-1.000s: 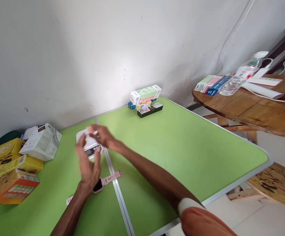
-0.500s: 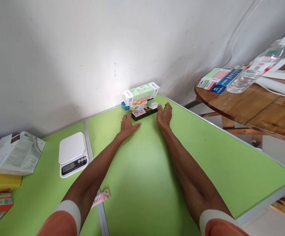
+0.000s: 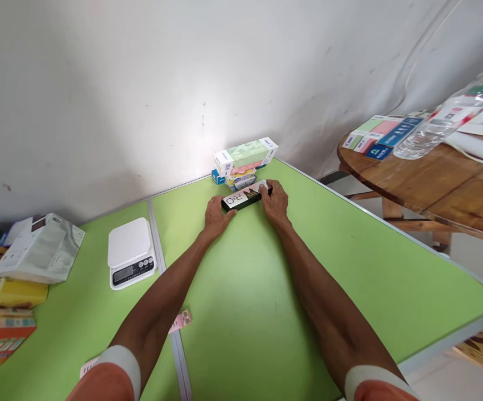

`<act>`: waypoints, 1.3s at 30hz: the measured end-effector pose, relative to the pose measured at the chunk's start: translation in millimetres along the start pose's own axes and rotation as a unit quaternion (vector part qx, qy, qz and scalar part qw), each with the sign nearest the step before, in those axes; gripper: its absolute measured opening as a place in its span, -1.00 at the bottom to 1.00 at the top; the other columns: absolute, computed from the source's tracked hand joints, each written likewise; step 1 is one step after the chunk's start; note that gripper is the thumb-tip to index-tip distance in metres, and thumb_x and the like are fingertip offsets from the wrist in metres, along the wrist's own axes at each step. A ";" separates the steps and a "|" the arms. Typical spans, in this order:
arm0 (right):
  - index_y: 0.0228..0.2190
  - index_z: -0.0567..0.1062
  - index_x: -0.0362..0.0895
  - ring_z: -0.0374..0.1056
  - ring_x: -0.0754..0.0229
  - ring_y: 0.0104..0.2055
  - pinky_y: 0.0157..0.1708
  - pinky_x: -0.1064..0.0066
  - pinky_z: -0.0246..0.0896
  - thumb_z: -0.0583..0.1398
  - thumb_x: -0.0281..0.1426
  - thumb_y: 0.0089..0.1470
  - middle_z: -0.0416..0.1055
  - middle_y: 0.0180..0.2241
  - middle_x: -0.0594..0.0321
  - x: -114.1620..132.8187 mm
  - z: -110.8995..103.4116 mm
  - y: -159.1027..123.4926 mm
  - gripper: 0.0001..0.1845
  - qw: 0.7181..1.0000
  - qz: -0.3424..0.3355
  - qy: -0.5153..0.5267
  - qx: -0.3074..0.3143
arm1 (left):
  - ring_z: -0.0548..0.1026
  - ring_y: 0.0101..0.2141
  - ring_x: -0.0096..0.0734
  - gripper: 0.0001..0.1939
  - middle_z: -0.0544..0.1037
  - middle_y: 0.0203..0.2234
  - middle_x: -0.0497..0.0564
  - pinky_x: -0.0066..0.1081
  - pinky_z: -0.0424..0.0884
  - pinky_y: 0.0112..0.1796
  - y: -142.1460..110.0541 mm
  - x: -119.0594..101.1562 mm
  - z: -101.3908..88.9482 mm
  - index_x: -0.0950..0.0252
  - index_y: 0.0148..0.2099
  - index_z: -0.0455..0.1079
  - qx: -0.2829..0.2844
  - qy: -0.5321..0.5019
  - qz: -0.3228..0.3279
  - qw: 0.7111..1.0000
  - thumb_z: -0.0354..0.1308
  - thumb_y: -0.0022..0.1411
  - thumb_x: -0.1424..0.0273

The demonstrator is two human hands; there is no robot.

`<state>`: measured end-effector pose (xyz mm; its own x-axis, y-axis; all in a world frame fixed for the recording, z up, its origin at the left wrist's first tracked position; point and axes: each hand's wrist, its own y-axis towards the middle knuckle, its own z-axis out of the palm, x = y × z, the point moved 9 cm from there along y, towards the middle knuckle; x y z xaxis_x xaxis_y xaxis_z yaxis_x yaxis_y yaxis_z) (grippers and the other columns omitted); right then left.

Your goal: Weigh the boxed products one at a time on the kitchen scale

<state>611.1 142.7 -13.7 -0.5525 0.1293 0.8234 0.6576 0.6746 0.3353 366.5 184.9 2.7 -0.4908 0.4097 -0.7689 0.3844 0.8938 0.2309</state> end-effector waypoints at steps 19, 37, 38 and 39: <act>0.19 0.62 -0.07 0.63 -0.20 0.14 0.21 -0.14 0.59 0.19 0.31 0.31 0.69 0.11 -0.05 199.9 105.2 -221.5 -0.18 0.931 -0.071 0.312 0.175 | 0.60 0.29 0.07 -0.41 0.62 0.31 0.19 0.14 0.54 0.35 -185.8 56.4 -303.6 0.17 0.37 0.54 -0.165 0.021 -0.030 0.986 0.48 0.33 0.34; 0.49 0.35 -0.08 0.34 -0.29 0.53 0.50 -0.20 0.31 -0.06 0.45 0.34 0.46 0.44 -0.15 232.0 174.5 -269.8 0.10 0.919 -0.081 0.299 0.245 | 0.34 0.54 0.19 0.12 0.36 0.56 0.32 0.07 0.22 0.56 -212.5 177.1 -311.7 0.28 0.62 0.23 -0.217 -0.163 -0.108 0.956 0.45 0.26 -0.21; 0.49 0.36 -0.05 0.32 -0.30 0.54 0.51 -0.22 0.29 -0.06 0.44 0.35 0.46 0.44 -0.12 231.8 173.3 -269.8 0.08 0.916 -0.076 0.301 0.253 | 0.30 0.56 0.17 0.11 0.33 0.58 0.30 0.05 0.20 0.56 -214.0 175.2 -310.8 0.24 0.63 0.21 -0.222 -0.169 -0.107 0.954 0.44 0.27 -0.22; 0.49 0.38 -0.04 0.30 -0.30 0.55 0.53 -0.23 0.27 -0.05 0.44 0.34 0.46 0.45 -0.10 230.9 172.4 -269.7 0.08 0.915 -0.071 0.302 0.259 | 0.25 0.59 0.14 0.10 0.29 0.60 0.27 0.03 0.18 0.57 -216.0 173.9 -310.6 0.20 0.64 0.18 -0.231 -0.175 -0.108 0.951 0.41 0.30 -0.24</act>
<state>217.9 115.9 7.1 -0.1260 -0.3059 0.9437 0.1843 0.9275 0.3252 -44.7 119.6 4.3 -0.1988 0.1935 -0.9607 -0.1206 0.9680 0.2199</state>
